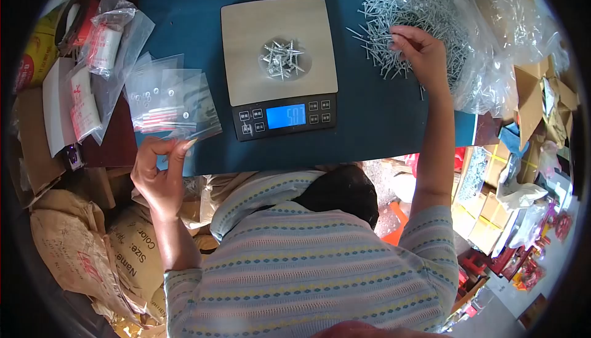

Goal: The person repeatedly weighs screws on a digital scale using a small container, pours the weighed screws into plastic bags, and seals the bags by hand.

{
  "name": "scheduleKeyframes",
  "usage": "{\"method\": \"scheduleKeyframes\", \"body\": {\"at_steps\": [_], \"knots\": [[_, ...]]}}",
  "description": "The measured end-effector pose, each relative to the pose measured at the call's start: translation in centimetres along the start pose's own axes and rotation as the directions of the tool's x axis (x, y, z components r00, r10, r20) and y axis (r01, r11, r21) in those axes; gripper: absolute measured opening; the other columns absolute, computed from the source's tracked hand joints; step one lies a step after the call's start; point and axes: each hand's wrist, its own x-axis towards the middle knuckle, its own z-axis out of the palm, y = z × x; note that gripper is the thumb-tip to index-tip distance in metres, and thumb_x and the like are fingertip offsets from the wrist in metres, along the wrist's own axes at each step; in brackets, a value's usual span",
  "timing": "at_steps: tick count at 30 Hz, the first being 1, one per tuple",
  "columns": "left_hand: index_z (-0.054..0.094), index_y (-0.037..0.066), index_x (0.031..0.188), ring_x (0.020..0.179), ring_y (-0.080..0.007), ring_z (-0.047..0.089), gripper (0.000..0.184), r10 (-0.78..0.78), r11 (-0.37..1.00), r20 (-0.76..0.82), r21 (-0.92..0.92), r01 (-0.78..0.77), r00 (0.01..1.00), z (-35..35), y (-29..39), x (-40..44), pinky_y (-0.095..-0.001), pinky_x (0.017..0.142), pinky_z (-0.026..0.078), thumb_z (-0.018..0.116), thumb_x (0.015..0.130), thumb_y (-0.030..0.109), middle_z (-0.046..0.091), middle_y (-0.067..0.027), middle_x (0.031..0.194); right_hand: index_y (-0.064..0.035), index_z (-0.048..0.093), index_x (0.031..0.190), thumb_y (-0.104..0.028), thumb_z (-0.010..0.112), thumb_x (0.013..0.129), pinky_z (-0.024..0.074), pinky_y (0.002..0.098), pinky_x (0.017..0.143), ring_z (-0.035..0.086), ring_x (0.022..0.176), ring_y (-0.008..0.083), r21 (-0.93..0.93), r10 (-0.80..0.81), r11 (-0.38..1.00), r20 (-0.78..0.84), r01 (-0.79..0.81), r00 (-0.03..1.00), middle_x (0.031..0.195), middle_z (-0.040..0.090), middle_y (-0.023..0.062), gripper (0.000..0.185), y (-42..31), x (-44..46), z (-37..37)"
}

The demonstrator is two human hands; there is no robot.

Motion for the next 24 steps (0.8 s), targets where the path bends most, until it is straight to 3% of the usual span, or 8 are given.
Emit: {"method": "scheduleKeyframes", "body": {"at_steps": [2,5,7,11,16,19,22,24], "knots": [[0.061,0.000,0.082,0.065,-0.0143,0.058,0.016,-0.007,1.000,0.008,0.009,0.007,1.000,0.3,0.2,0.0,-0.0255,0.062,0.046,0.076,0.080,0.004,0.063,-0.0073,0.075,-0.0169,0.065,0.115,-0.014,0.069,0.083,0.0529,0.0329,0.078,0.064,0.097,0.0245,-0.362,-0.249,0.909,-0.070,0.208,0.966,0.118,0.063,0.0067,0.032,-1.8,-0.3,0.8],[0.060,0.001,0.079,0.068,-0.0096,0.056,0.017,0.005,1.000,0.012,0.003,-0.005,1.000,0.9,1.0,0.0,-0.0230,0.064,0.044,0.076,0.080,0.004,0.062,-0.0045,0.075,-0.0157,0.066,0.109,-0.013,0.070,0.081,0.0526,0.0313,0.075,0.064,0.093,0.0260,-0.450,-0.473,0.796,-0.046,0.404,0.880,0.112,0.063,0.0058,0.029,-5.2,-0.2,2.4],[0.060,0.001,0.080,0.066,-0.0139,0.057,0.017,0.045,0.999,0.030,0.017,-0.046,0.999,1.1,1.4,0.2,-0.0257,0.062,0.045,0.077,0.078,0.002,0.062,-0.0069,0.074,-0.0113,0.067,0.110,-0.010,0.069,0.084,0.0530,0.0305,0.075,0.064,0.092,0.0229,-0.199,-0.497,0.840,0.087,0.504,0.863,0.110,0.063,0.0064,0.026,-7.8,-0.3,4.3],[0.061,0.000,0.081,0.064,-0.0174,0.058,0.019,0.099,0.995,0.046,0.026,-0.100,0.994,1.4,1.7,0.1,-0.0280,0.061,0.046,0.079,0.075,0.001,0.062,-0.0084,0.074,-0.0115,0.069,0.104,-0.014,0.071,0.080,0.0542,0.0328,0.074,0.064,0.090,0.0229,-0.169,-0.684,0.680,0.204,0.714,0.700,0.106,0.064,0.0032,0.025,-10.7,0.5,8.2],[0.060,0.001,0.081,0.063,-0.0182,0.057,0.020,0.136,0.991,0.026,0.005,-0.136,0.990,1.3,1.4,0.1,-0.0287,0.060,0.045,0.079,0.075,0.000,0.061,-0.0086,0.073,-0.0099,0.070,0.090,-0.016,0.071,0.080,0.0541,0.0327,0.067,0.064,0.081,0.0201,-0.261,-0.660,0.665,0.233,0.700,0.714,0.088,0.065,0.0011,0.012,-11.3,1.3,10.0],[0.060,0.001,0.082,0.063,-0.0185,0.057,0.020,0.128,0.992,0.034,-0.005,-0.128,0.991,1.4,1.3,0.1,-0.0288,0.060,0.045,0.079,0.075,0.001,0.061,-0.0085,0.073,-0.0087,0.069,0.089,-0.014,0.071,0.081,0.0529,0.0309,0.061,0.064,0.074,0.0197,-0.211,-0.712,0.658,0.138,0.723,0.688,0.084,0.065,0.0025,0.010,-10.9,1.0,10.0],[0.060,0.000,0.081,0.063,-0.0186,0.057,0.020,0.153,0.988,0.042,-0.021,-0.152,0.987,1.8,1.4,0.2,-0.0289,0.060,0.046,0.079,0.075,0.001,0.062,-0.0086,0.074,-0.0101,0.068,0.087,-0.014,0.069,0.082,0.0515,0.0319,0.060,0.063,0.070,0.0205,-0.053,-0.623,0.775,0.095,0.629,0.776,0.082,0.064,0.0025,0.006,-10.9,0.4,9.7],[0.061,0.000,0.082,0.063,-0.0187,0.057,0.020,0.177,0.984,0.043,-0.042,-0.175,0.983,2.2,1.6,0.2,-0.0288,0.060,0.046,0.079,0.074,0.001,0.063,-0.0088,0.074,-0.0091,0.068,0.087,-0.012,0.069,0.082,0.0501,0.0296,0.058,0.062,0.066,0.0196,0.042,-0.643,0.766,0.021,0.642,0.766,0.083,0.064,0.0044,0.006,-10.7,0.4,9.7]]}}
